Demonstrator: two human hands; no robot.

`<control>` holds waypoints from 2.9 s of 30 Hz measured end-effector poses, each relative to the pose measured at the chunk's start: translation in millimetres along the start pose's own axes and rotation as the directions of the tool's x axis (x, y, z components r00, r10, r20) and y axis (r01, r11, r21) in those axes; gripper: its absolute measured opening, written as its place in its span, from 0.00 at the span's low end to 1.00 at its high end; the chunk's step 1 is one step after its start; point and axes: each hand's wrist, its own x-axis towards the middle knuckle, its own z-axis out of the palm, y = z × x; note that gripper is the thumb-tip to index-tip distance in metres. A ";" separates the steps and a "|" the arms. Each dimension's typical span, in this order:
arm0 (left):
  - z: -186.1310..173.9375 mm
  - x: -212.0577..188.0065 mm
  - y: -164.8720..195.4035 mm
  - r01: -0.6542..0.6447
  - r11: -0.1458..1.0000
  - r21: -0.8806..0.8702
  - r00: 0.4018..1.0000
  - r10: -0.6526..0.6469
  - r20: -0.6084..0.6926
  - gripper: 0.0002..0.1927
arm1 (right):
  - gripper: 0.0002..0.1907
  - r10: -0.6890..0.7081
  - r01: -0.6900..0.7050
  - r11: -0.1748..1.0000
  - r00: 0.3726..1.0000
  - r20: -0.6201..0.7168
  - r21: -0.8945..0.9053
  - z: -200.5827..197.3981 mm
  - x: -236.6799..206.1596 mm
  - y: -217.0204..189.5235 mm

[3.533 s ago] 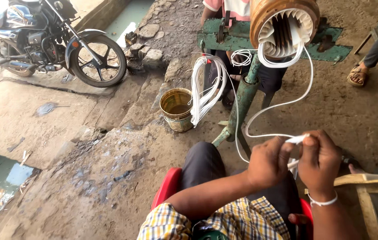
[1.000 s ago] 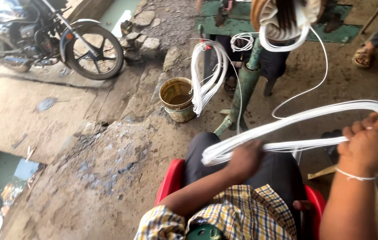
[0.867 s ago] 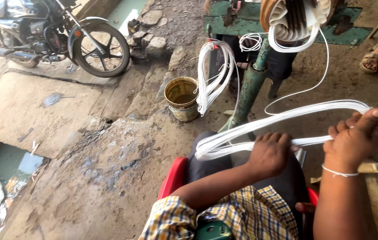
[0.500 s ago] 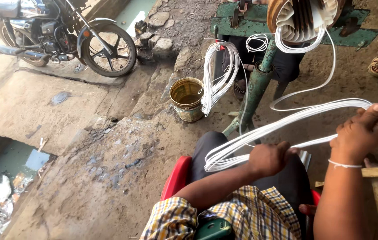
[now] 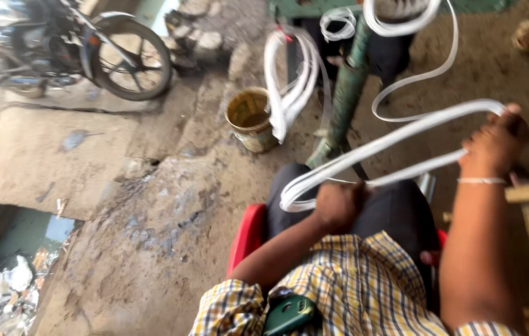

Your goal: The person threads white plastic strips into slots around the mouth of a cylindrical drum mounted on a machine, pulls and gathers the strips, and uses a thin stick to press material into the drum while another person steadies the drum.

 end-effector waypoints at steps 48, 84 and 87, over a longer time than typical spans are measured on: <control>1.9 34.0 59.2 -0.156 0.858 -0.489 0.845 -0.140 -0.515 0.17 | 0.27 -0.501 0.577 0.815 0.742 0.446 -0.045 -16.1 -79.4 -30.2; -96.6 38.6 60.0 -0.508 0.801 -0.318 0.836 0.368 -0.408 0.34 | 0.17 -0.571 0.870 0.362 0.491 0.658 -0.336 -28.7 -68.2 -20.7; -99.7 62.3 84.3 -0.396 0.846 -0.358 0.918 0.377 -0.126 0.28 | 0.19 -0.634 0.886 0.265 0.457 0.623 -0.380 -24.1 -80.2 -22.5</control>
